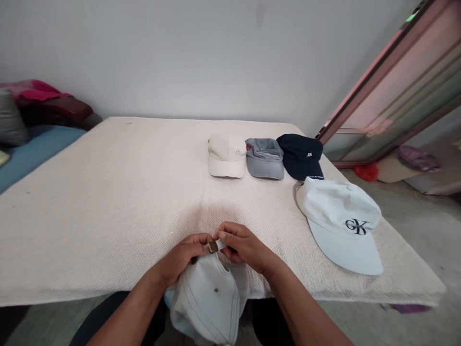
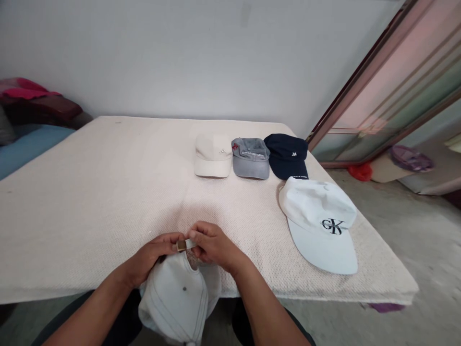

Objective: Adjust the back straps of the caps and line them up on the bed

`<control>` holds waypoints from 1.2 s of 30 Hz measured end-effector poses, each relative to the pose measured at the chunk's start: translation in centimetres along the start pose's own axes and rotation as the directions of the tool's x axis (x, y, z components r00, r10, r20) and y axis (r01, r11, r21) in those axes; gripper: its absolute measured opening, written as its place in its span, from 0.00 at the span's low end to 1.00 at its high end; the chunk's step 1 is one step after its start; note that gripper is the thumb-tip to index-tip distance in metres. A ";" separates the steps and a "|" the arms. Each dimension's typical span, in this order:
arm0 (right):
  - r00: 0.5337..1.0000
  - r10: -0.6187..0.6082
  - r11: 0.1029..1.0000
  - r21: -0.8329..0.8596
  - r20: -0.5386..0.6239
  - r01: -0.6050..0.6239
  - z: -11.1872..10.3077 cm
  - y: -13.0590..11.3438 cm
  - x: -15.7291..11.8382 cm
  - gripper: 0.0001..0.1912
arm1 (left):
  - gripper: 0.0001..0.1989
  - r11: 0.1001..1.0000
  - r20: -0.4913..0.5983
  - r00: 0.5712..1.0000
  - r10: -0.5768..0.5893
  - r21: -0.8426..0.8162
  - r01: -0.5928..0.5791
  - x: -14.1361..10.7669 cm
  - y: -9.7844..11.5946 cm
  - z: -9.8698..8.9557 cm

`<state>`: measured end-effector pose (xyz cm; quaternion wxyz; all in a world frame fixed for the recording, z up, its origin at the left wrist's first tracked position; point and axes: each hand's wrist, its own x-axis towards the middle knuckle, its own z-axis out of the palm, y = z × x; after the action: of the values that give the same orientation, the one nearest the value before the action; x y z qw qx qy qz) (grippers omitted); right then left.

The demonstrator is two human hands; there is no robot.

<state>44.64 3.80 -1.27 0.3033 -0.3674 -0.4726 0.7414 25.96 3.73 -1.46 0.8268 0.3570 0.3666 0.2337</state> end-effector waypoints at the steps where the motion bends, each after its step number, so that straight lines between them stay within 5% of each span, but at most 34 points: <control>1: 1.000 -0.015 1.000 -0.011 0.004 0.015 0.0 0.0 0.0 0.14 | 0.11 1.000 0.010 1.000 -0.003 -0.010 0.003 0.0 0.0 0.1; 10: 0.999 -0.042 0.996 -0.076 0.025 0.044 0.1 0.4 0.0 0.12 | 0.11 0.999 0.021 1.000 -0.017 -0.029 0.018 0.0 -0.2 0.3; 19: 0.996 -0.012 0.998 -0.055 -0.083 0.007 0.0 0.2 0.2 0.02 | 0.12 0.998 -0.073 0.997 -0.026 -0.056 0.022 0.2 -0.7 -0.1; 29: 0.996 -0.021 0.998 0.051 -0.084 0.026 -1.2 0.1 -0.7 0.07 | 0.09 0.992 -0.206 0.978 0.010 -0.118 -0.035 -0.2 -0.5 -0.6; 36: 0.998 -0.057 0.993 0.102 -0.009 0.058 -0.4 0.5 -0.2 0.10 | 0.10 0.999 -0.069 0.998 -0.004 -0.046 0.001 -0.2 -0.2 0.1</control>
<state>45.03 3.69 -1.78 0.3445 -0.3400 -0.4433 0.7545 25.88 3.43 -1.44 0.8219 0.3291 0.3901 0.2531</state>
